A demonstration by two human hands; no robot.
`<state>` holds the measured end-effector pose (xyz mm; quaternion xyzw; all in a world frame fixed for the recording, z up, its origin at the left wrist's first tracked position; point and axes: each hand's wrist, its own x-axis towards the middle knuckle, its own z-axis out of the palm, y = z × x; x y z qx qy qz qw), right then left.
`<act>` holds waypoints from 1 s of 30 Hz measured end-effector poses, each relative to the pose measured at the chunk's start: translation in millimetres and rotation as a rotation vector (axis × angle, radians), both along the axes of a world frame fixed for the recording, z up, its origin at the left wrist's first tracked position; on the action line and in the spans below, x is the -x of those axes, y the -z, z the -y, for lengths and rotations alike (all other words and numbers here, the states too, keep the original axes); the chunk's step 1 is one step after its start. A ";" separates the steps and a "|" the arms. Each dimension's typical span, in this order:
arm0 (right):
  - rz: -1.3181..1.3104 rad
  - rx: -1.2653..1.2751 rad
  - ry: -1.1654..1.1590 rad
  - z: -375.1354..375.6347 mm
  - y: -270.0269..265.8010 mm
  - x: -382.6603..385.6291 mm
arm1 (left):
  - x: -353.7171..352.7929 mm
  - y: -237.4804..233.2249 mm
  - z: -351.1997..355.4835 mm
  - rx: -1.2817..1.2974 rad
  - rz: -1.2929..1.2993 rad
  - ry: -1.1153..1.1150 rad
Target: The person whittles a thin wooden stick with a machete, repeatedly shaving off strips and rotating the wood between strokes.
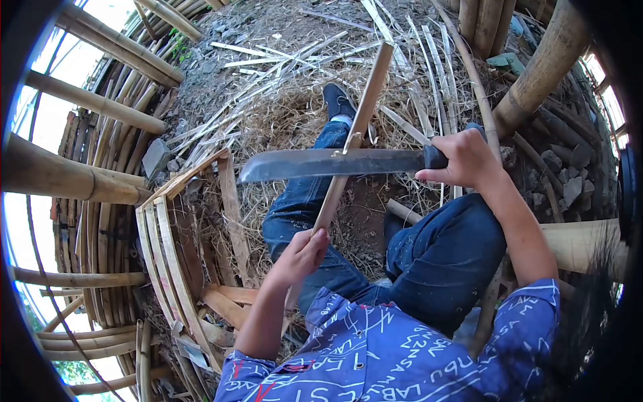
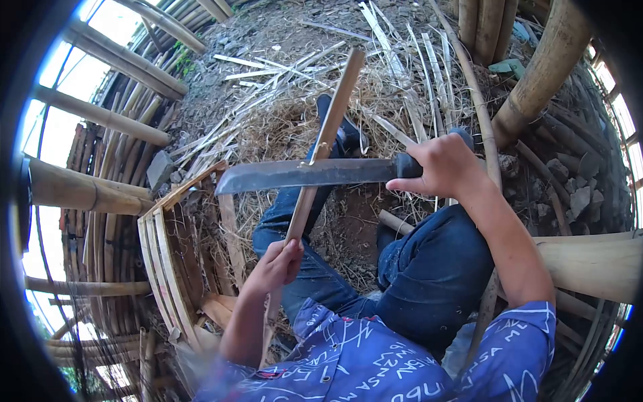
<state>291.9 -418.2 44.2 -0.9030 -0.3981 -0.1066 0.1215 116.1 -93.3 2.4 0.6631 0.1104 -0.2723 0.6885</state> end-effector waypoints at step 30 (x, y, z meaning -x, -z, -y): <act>-0.231 -0.013 0.050 -10.0 -7.3 6.4 | -32.6 3.4 44.7 -0.030 0.135 -0.047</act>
